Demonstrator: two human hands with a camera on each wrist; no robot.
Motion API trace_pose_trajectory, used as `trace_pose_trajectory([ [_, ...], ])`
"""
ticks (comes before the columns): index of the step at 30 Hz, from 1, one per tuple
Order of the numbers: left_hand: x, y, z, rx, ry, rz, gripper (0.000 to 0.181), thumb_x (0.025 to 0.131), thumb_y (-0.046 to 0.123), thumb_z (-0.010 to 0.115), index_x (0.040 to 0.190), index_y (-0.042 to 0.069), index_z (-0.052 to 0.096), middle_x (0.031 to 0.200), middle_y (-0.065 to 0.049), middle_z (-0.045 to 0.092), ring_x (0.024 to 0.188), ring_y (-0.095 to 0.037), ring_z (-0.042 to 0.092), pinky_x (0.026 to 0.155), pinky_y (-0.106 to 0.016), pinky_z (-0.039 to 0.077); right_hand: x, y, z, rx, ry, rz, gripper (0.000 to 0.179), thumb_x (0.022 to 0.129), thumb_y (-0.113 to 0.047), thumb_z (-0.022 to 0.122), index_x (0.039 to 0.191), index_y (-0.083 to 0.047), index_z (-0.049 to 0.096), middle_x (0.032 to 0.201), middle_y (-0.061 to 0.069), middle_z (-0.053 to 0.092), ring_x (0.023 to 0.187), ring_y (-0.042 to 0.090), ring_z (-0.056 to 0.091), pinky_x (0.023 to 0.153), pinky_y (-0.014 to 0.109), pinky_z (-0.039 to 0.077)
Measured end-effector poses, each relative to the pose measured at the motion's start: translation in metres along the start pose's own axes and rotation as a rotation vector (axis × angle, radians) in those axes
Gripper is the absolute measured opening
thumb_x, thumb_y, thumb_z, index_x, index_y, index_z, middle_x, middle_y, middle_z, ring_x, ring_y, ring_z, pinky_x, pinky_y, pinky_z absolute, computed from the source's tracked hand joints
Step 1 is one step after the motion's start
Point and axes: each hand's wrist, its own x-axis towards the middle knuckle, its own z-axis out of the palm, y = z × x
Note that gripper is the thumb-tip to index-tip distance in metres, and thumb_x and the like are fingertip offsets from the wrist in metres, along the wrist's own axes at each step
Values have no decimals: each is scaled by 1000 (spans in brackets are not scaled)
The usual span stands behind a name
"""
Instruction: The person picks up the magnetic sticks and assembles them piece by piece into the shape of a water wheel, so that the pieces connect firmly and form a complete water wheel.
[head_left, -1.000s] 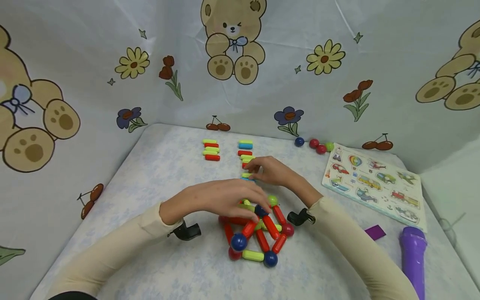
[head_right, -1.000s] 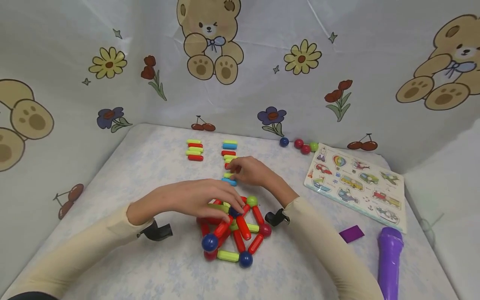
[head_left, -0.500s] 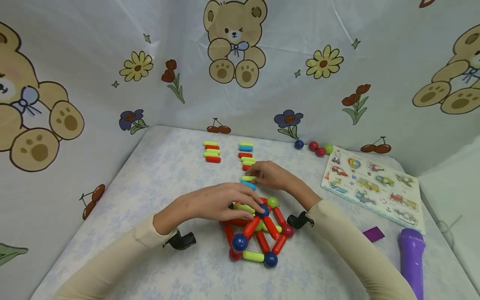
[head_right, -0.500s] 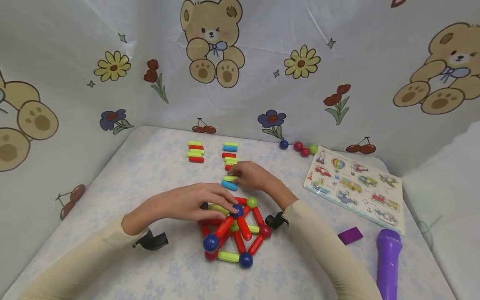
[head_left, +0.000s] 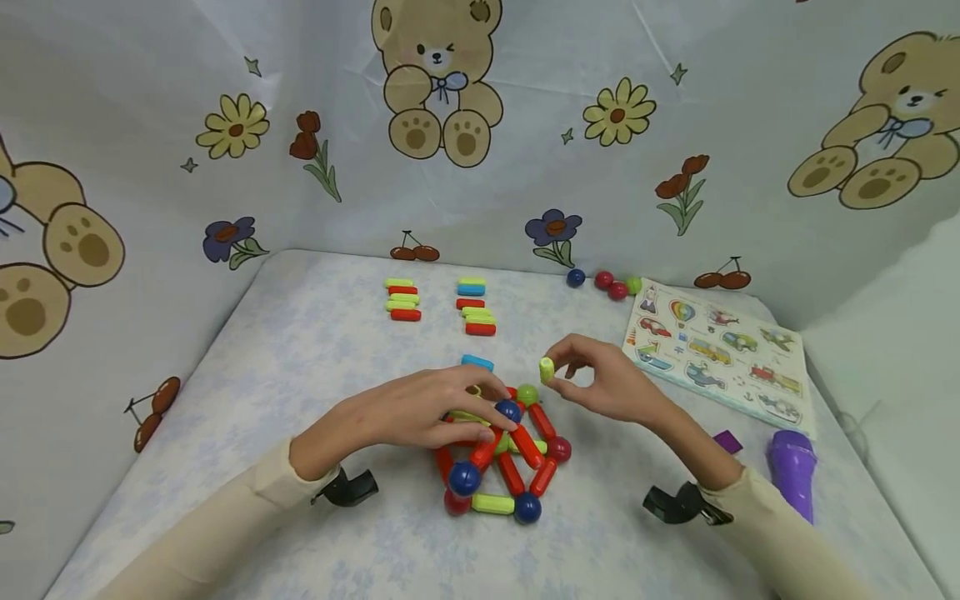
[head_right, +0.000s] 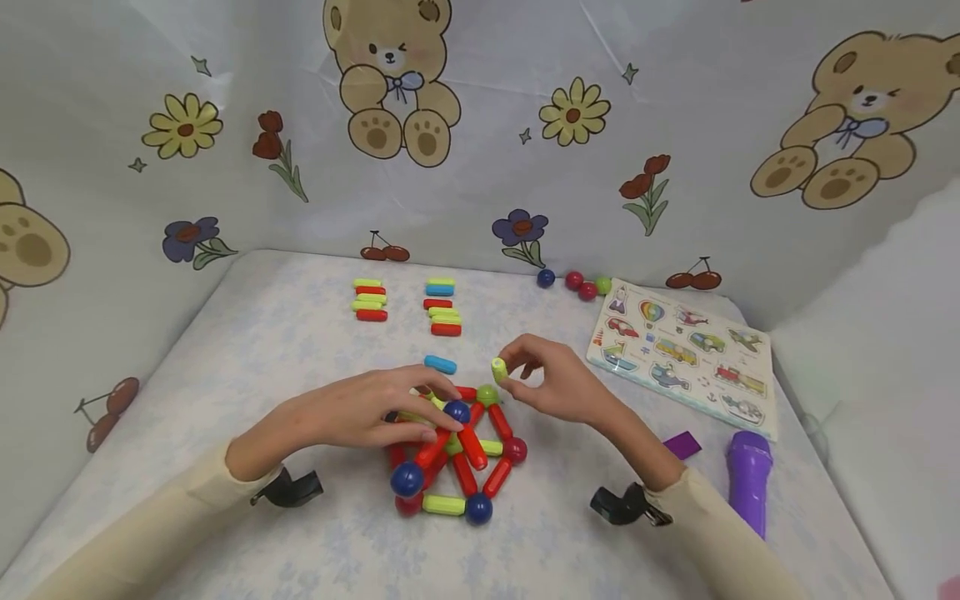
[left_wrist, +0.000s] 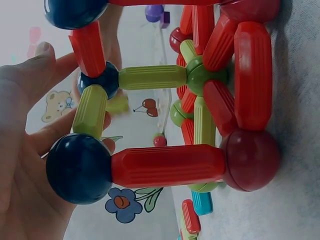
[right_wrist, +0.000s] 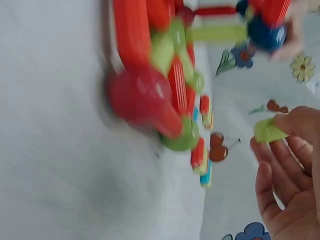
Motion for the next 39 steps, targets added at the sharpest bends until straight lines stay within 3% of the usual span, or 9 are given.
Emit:
trace_pose_trajectory([
  [5,-2,-2,2,4,29,19,32,107,34,70,139,31,75,148,-1,60,133,-17,57,103,-34,56,-44,-14,16,143,-55,-23,29,96,-9,82,118,-22,68,110,-8,72,98,23,68,86,35,61],
  [9,-1,-3,3,-2,46,43,32,107,35,69,138,31,76,147,-1,61,132,-16,58,102,-33,56,-65,-20,36,245,-105,-63,28,97,-11,82,117,-24,68,109,-7,73,95,19,68,84,35,61],
  [15,-1,-1,5,1,49,48,32,108,36,68,139,34,74,149,-2,59,131,-17,58,97,-31,57,-77,-26,58,272,-148,-120,26,98,-16,82,117,-24,66,104,-8,71,83,23,64,74,33,59],
  [24,0,0,7,26,58,53,33,107,38,70,139,35,74,148,-3,58,127,-15,59,91,-28,57,-82,-25,64,264,-186,-97,24,100,-22,81,118,-24,65,103,-8,69,78,24,63,74,31,60],
  [29,-2,0,7,27,66,62,33,107,38,70,139,35,74,146,-3,59,125,-14,58,89,-25,56,-76,-18,49,259,-218,-80,30,98,-24,83,124,-22,68,108,-4,73,86,25,66,76,31,60],
  [31,-3,1,7,26,63,60,33,107,38,70,140,35,74,147,-3,59,126,-15,58,89,-25,56,-71,-8,35,228,-196,-77,34,97,-21,84,127,-18,70,109,-1,74,90,24,67,75,31,60],
  [35,-3,2,6,13,48,39,34,107,37,70,141,35,73,149,-3,57,128,-18,58,90,-25,56,-53,20,1,65,-59,-80,36,94,-8,84,128,-9,71,111,6,76,93,17,69,74,29,60],
  [39,-4,3,7,-3,38,26,36,107,35,70,143,34,72,151,-3,56,130,-17,57,91,-25,56,-28,59,-34,-189,101,17,28,97,-3,79,125,-5,73,111,10,77,93,16,68,74,31,60],
])
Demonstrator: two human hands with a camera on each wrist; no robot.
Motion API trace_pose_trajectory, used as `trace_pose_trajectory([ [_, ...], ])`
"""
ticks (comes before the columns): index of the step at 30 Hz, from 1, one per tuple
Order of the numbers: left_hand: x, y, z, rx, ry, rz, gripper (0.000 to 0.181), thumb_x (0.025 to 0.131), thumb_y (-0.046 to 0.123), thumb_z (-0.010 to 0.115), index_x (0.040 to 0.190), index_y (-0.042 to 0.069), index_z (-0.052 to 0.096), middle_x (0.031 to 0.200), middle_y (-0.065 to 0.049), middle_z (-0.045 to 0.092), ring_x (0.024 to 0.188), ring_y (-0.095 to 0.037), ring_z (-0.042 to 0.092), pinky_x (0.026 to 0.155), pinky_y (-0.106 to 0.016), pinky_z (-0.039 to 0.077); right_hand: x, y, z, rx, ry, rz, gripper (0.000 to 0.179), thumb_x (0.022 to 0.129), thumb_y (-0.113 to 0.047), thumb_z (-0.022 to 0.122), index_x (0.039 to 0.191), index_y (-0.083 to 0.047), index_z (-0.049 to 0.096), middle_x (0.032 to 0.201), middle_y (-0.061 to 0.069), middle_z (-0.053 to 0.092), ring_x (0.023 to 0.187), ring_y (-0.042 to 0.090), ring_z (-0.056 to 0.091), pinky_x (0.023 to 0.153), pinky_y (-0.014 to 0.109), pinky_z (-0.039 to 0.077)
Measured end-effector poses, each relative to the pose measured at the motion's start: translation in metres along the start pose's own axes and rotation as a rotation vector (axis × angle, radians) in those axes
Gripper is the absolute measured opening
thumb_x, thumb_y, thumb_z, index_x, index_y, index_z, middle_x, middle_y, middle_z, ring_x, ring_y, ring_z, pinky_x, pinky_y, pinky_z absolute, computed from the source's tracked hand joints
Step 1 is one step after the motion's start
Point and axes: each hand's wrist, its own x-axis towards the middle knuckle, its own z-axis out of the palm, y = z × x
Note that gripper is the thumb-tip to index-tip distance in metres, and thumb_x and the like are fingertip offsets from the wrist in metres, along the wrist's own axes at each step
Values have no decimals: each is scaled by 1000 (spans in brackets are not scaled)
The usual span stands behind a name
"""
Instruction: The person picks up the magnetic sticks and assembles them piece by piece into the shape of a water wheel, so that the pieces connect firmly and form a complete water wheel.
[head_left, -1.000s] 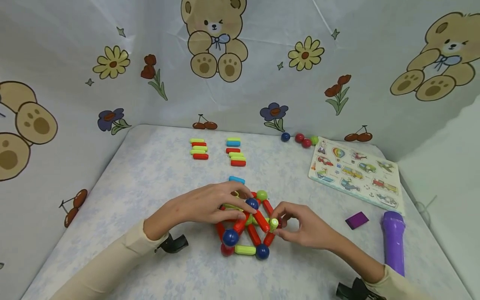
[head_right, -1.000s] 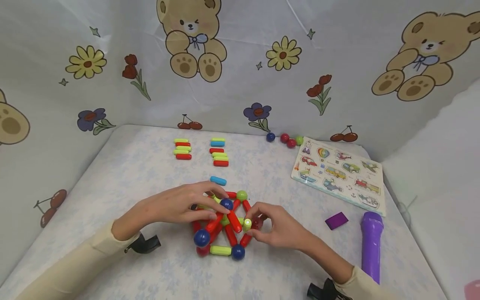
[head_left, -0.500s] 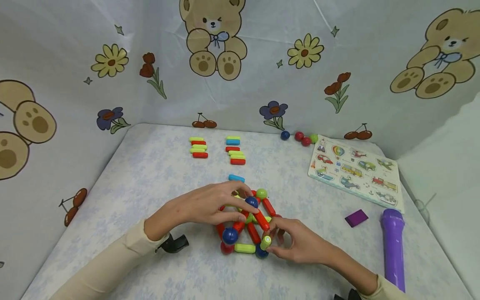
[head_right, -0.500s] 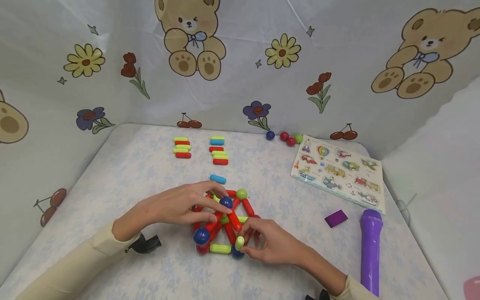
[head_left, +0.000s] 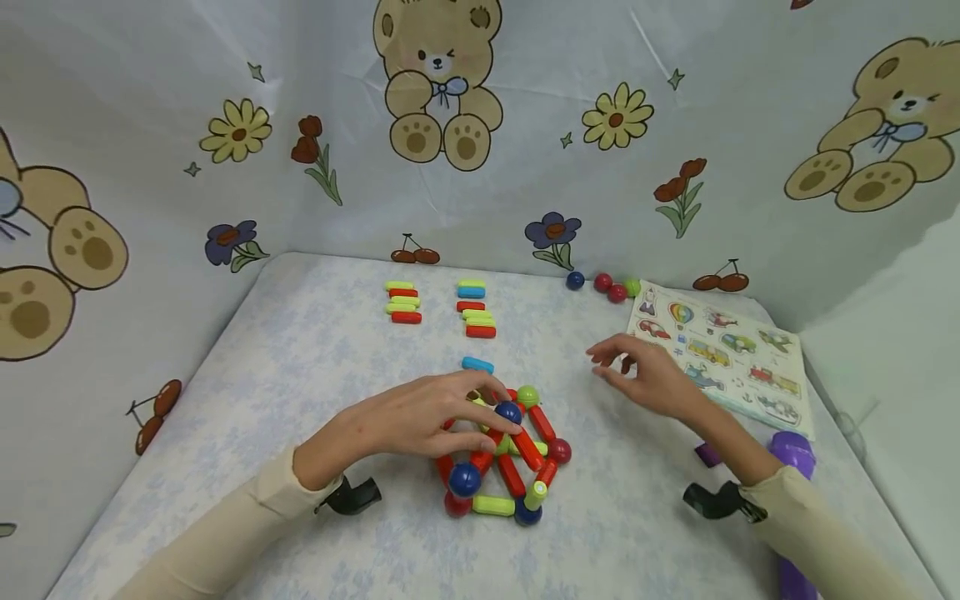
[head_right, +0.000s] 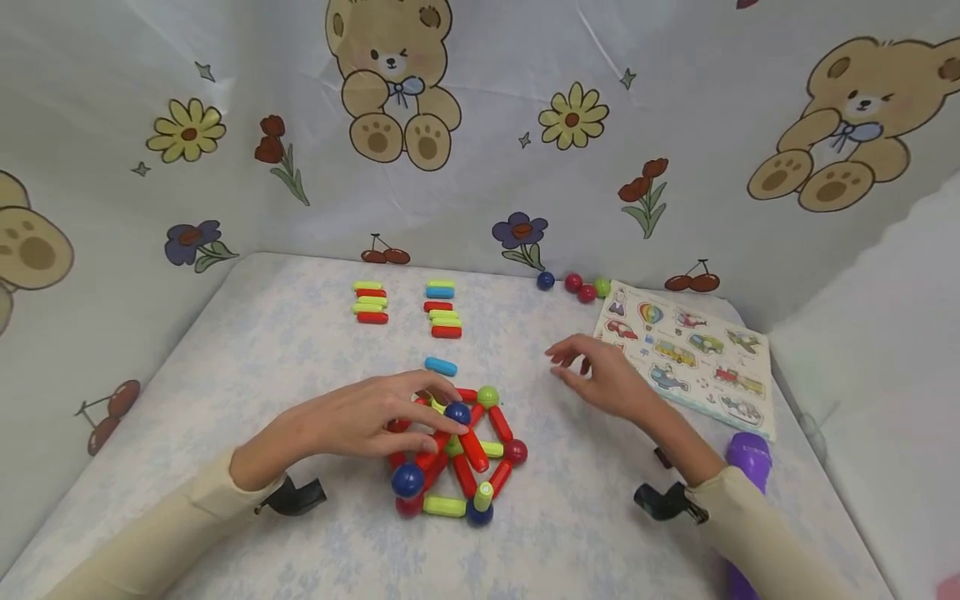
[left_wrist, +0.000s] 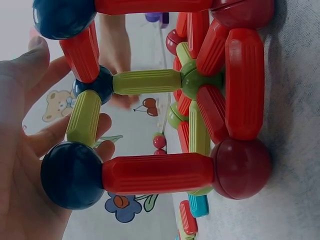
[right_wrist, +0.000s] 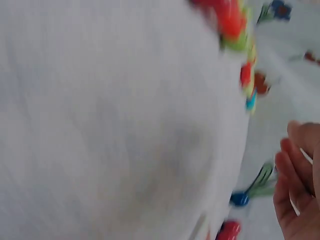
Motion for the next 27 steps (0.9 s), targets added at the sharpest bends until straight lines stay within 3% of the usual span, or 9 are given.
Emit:
trace_pose_trajectory([
  [4,-2,0,3,-5,6,2,37,107,34,70,144,32,71,152,-2,56,133,-15,56,96,-26,55,30,48,-16,-168,36,185,29,102,-5,72,131,2,70,123,19,71,105,32,67,83,47,60],
  [8,-3,-1,3,-3,22,9,38,107,36,69,144,29,71,150,0,58,137,-14,54,106,-29,54,49,84,-25,-226,27,365,40,105,-8,67,142,5,60,142,30,54,121,48,58,99,64,53],
  [11,-5,-3,1,-7,38,4,38,108,37,68,144,27,71,148,1,60,140,-13,52,111,-32,52,57,101,-27,-256,32,451,44,106,-10,65,147,2,56,150,33,46,130,52,50,108,71,46],
  [19,-12,-9,-3,-36,89,-2,35,107,33,70,139,19,74,138,3,67,134,-12,57,112,-32,51,69,120,-23,-415,-18,505,47,105,-12,67,148,2,54,141,33,50,131,53,46,104,75,46],
  [23,-17,-11,-3,-29,111,0,33,107,33,71,137,19,75,137,5,69,133,-11,58,112,-31,51,74,119,-20,-375,-37,520,50,105,-22,69,146,1,53,141,33,50,132,53,45,106,77,43],
  [27,-24,-13,-6,-30,128,-28,34,106,33,72,137,20,75,138,6,69,134,-10,58,112,-32,51,80,99,-11,-270,-21,465,51,102,-28,73,141,0,56,135,28,58,123,47,53,97,67,52],
])
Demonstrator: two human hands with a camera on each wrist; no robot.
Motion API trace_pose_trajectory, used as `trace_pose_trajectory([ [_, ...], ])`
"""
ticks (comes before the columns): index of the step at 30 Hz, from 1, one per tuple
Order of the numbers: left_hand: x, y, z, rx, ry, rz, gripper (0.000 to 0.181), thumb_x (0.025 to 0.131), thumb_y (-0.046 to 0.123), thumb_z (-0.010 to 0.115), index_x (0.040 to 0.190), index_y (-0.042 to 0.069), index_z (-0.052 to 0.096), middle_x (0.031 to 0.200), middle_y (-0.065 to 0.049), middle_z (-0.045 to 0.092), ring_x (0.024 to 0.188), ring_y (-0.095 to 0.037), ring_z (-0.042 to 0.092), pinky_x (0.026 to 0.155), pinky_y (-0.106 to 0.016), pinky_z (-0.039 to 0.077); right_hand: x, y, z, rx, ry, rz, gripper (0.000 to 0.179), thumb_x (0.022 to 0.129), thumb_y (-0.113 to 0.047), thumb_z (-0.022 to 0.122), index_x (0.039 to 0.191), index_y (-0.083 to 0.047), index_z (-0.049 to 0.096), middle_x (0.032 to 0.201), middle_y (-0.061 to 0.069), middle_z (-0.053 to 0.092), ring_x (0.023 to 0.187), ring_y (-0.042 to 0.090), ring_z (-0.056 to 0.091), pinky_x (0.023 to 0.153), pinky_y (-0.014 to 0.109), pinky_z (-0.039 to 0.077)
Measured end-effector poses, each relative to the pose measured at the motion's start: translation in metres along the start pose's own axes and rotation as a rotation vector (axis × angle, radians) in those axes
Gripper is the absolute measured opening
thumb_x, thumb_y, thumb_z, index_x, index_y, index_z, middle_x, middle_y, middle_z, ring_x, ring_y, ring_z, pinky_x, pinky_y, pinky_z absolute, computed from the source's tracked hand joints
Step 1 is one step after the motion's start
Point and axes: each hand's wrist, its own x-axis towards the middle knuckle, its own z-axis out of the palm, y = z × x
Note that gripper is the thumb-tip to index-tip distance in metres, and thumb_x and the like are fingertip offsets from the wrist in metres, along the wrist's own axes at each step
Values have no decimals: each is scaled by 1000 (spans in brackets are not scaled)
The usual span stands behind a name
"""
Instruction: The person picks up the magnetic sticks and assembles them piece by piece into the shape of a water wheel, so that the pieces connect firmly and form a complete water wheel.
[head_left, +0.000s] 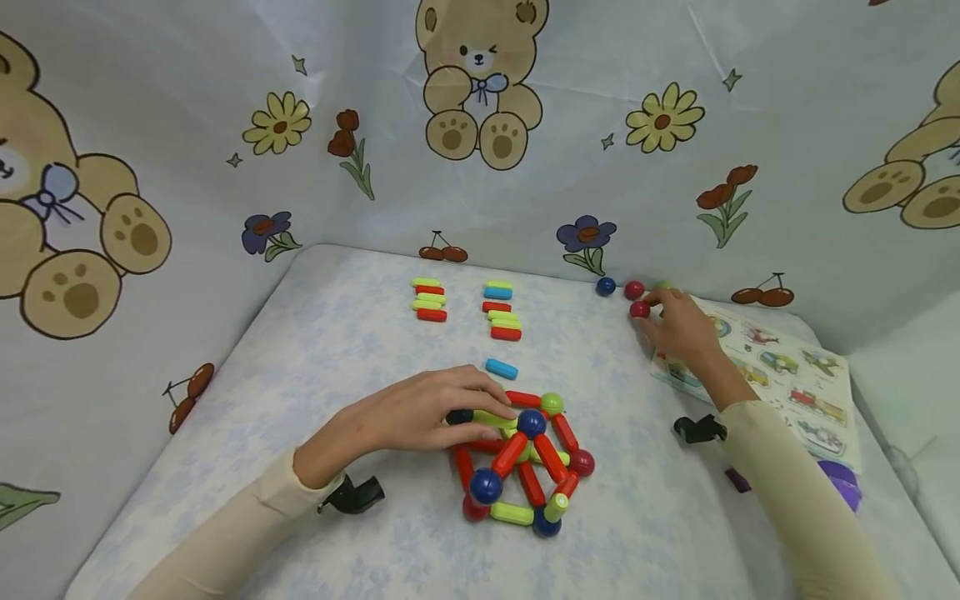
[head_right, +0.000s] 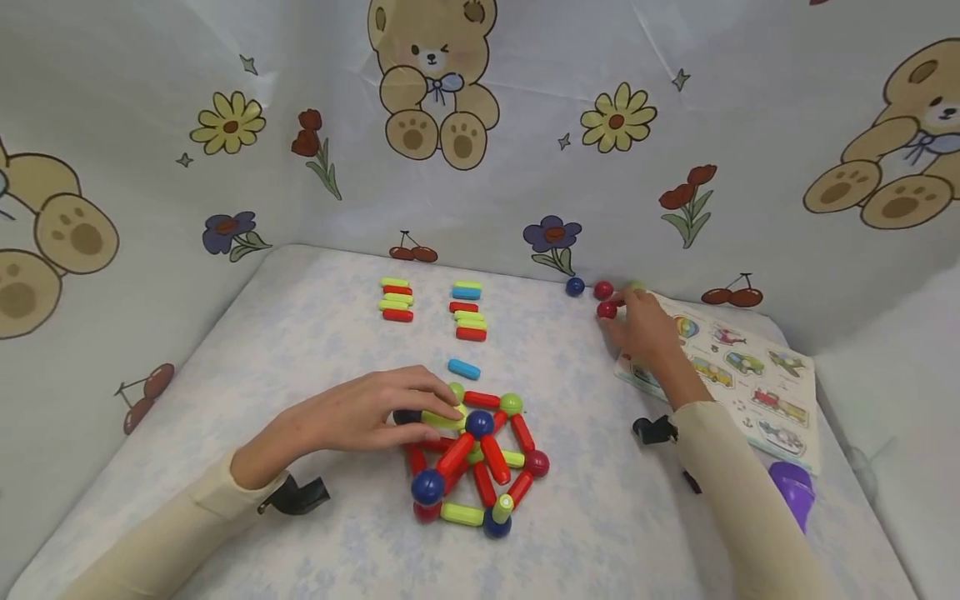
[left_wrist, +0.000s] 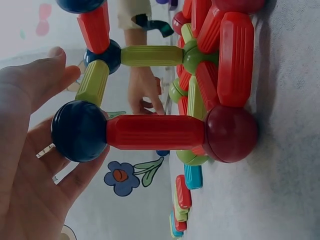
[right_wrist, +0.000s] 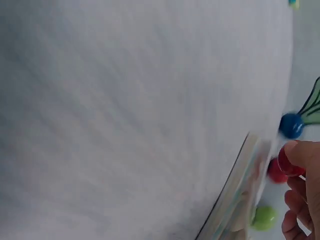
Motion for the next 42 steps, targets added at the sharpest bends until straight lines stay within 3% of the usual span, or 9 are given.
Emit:
trace_pose_trajectory([
  [2,0,1,-1,-3,0,-4,35,106,33,71,138,20,75,139,5,68,136,-11,57,112,-33,52,-12,-13,-1,56,40,-57,49,101,-27,77,137,0,58,129,24,63,115,42,59,89,56,56],
  [6,2,2,-2,1,-13,8,35,107,33,70,141,23,73,145,4,64,142,-14,53,114,-35,51,-49,-43,-4,157,151,-236,45,96,-17,83,132,-1,63,118,16,69,99,30,62,76,34,52],
  [10,4,3,-1,1,-25,7,34,108,32,69,141,26,73,148,3,64,143,-15,52,113,-35,51,-96,-79,-8,248,197,-387,42,90,-12,88,127,-5,69,109,6,72,91,17,59,70,24,51],
  [16,5,3,0,11,-34,-10,33,107,31,70,139,27,75,146,2,64,139,-15,55,110,-35,54,-162,-121,-15,418,114,-583,50,81,-5,94,124,-19,71,112,-9,72,92,7,61,72,23,54],
  [22,7,2,2,39,-34,4,31,107,31,71,137,26,76,144,2,65,139,-16,55,111,-36,53,-202,-140,-11,506,-44,-742,54,83,-12,95,126,-25,67,117,-11,70,96,7,62,74,24,54],
  [27,10,3,4,33,-25,15,32,106,30,72,137,25,76,143,1,66,137,-16,56,110,-35,54,-216,-142,2,538,-131,-735,49,86,-20,94,127,-28,67,121,-10,70,101,8,64,75,26,56],
  [42,19,5,10,29,-29,38,31,106,31,71,136,25,77,142,2,67,138,-16,56,111,-36,53,-228,-134,15,558,-128,-660,49,84,-19,95,123,-31,68,119,-12,71,97,15,66,73,30,58],
])
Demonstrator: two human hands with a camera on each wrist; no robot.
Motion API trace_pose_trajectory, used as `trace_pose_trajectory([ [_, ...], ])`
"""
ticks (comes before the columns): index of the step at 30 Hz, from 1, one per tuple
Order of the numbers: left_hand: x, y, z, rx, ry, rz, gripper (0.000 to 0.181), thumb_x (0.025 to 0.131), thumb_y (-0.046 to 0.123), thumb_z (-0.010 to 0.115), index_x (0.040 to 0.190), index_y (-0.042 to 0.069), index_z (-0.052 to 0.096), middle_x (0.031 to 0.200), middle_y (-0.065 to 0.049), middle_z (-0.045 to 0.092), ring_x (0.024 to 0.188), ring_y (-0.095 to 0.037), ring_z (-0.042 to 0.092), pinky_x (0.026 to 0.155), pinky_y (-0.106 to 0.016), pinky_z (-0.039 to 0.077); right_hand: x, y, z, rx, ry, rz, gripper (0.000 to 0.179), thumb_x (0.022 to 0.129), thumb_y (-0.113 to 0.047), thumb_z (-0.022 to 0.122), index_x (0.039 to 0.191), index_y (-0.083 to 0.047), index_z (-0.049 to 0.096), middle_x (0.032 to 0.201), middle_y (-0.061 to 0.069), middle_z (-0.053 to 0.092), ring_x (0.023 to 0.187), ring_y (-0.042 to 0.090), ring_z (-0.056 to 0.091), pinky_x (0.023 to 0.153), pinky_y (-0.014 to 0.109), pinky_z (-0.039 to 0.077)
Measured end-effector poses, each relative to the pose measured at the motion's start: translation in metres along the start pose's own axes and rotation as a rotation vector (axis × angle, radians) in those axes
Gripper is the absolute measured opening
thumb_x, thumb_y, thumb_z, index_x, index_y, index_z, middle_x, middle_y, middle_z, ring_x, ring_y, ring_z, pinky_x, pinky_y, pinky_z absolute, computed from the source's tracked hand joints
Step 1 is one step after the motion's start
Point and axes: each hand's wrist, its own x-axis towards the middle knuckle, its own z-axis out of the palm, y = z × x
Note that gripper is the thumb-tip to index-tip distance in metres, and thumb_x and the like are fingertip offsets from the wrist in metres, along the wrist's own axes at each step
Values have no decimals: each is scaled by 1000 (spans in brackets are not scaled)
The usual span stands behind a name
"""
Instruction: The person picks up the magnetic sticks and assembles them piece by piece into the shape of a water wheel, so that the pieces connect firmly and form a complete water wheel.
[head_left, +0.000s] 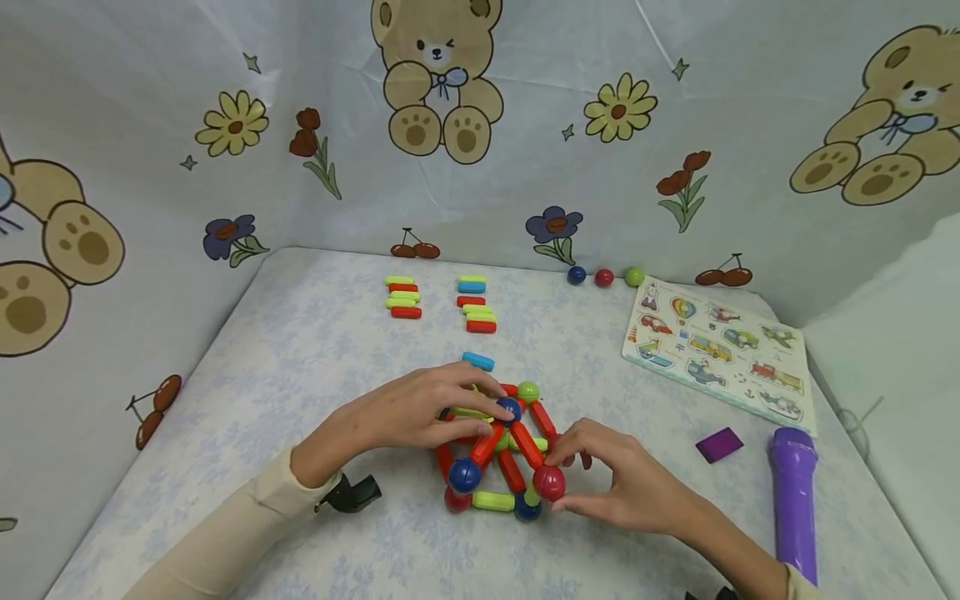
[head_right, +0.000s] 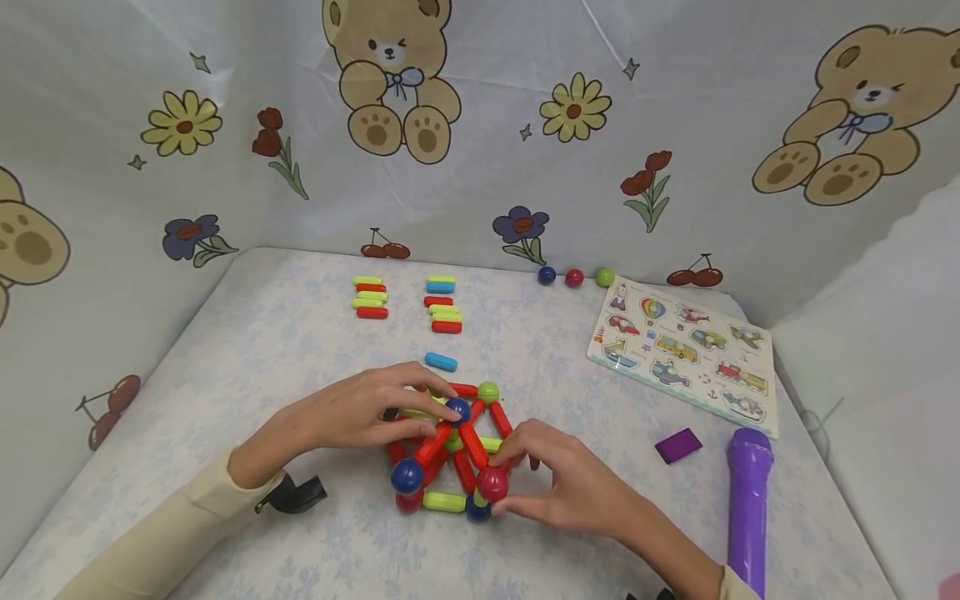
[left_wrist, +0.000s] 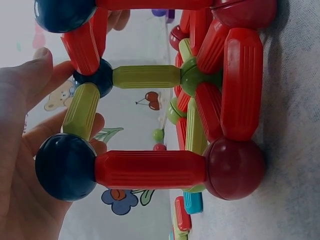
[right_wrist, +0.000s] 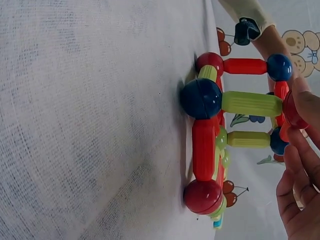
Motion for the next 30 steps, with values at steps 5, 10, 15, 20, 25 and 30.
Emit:
trace_pose_trajectory([
  [5,-4,-1,-3,0,23,-11,30,106,31,71,135,25,77,142,2,66,141,-17,54,111,-37,53,8,0,1,16,-13,-30,46,86,-19,94,124,-26,68,116,-8,71,98,15,66,75,31,60],
  [10,-7,-2,-4,-17,24,-19,29,107,30,70,135,26,77,144,1,65,137,-14,57,108,-33,55,11,5,1,73,-29,-29,51,84,-16,95,126,-23,68,116,-6,72,97,13,66,79,33,60],
  [15,-9,-1,-5,-27,26,-28,29,107,30,71,135,26,78,145,1,65,136,-14,57,109,-34,54,35,25,-12,29,42,-22,37,91,-6,85,124,-15,71,110,0,75,91,14,66,77,32,58],
  [20,-11,-2,-5,-28,20,-29,31,107,30,71,136,23,77,145,2,66,142,-16,54,114,-38,51,95,51,-24,-116,9,69,23,100,-10,78,122,-10,73,109,-3,75,94,12,67,79,30,60],
  [25,-11,-3,-3,-43,17,-17,32,107,31,70,137,22,76,143,3,66,142,-15,53,114,-37,51,149,75,-17,-224,-134,135,28,100,-15,79,125,-4,72,114,3,76,100,18,69,82,36,61],
  [30,-13,-5,-5,-32,25,11,32,108,31,68,138,21,76,140,3,68,136,-13,57,113,-34,51,182,86,0,-290,-262,159,35,97,-18,82,129,-5,71,117,5,75,105,21,69,89,37,61],
])
